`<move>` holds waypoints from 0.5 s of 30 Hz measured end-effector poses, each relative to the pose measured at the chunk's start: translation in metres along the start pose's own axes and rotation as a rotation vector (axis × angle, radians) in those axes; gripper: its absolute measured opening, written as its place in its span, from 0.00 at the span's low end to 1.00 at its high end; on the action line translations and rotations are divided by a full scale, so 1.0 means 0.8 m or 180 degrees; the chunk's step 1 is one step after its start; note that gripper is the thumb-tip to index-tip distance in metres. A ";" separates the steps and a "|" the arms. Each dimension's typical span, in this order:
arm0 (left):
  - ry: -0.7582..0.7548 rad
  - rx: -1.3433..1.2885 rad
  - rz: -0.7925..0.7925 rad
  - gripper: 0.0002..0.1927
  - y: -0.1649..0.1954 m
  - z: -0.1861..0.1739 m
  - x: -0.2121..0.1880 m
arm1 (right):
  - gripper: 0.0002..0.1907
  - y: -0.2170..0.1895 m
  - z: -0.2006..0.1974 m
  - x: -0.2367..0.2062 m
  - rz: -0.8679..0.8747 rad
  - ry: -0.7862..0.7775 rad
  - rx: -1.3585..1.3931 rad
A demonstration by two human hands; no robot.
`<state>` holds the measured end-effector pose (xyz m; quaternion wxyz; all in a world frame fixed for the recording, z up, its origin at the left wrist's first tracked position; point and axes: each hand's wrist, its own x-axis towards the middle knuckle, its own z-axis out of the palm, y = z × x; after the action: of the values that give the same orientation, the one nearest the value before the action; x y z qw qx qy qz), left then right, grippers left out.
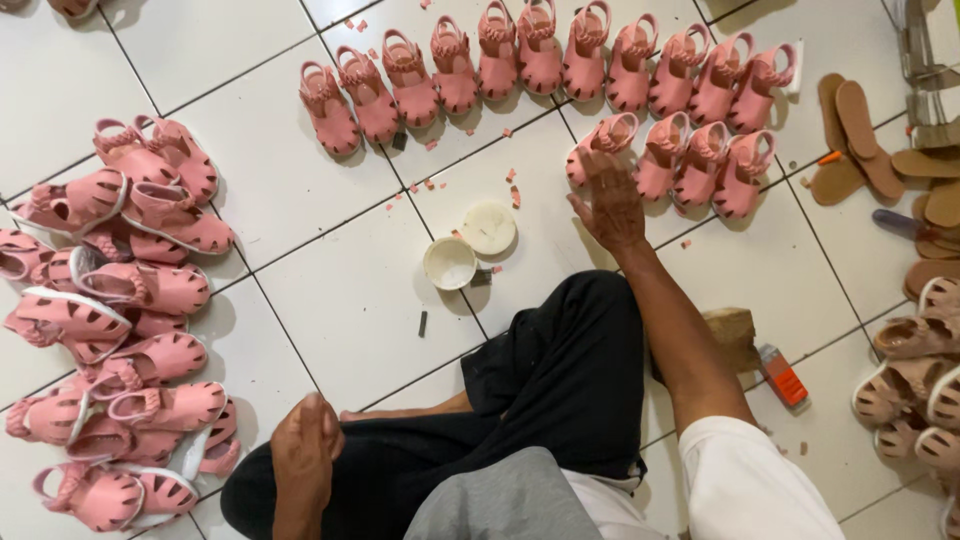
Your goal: The person sits on the floor of a workshop surrounded by piles of pink children's sandals. The person picks up sandals one at a time, presses and rubs the straps and sole edges by hand, turns each sandal over, and places it in a row with other finished sandals.
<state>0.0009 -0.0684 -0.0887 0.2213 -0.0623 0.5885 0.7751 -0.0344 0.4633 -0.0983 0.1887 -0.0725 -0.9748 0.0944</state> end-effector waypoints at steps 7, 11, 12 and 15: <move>-0.1305 0.1263 -0.0713 0.20 0.078 0.070 -0.003 | 0.41 0.023 0.030 0.023 -0.0602 -0.0442 -0.0798; -0.2588 0.2028 -0.0763 0.22 0.105 0.067 -0.024 | 0.39 0.040 0.027 0.007 -0.0345 -0.0531 -0.1411; -0.2621 0.1864 -0.1002 0.23 0.095 0.076 -0.038 | 0.39 0.039 0.024 0.001 -0.0268 -0.0491 -0.1223; -0.2973 0.1747 -0.0701 0.20 0.074 0.103 -0.067 | 0.41 0.022 0.010 -0.015 0.0078 -0.0274 -0.0412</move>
<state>0.0380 -0.0175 0.0076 0.5467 0.2870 0.5983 0.5107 -0.0244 0.4772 -0.1140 0.1403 -0.0924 -0.9851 0.0366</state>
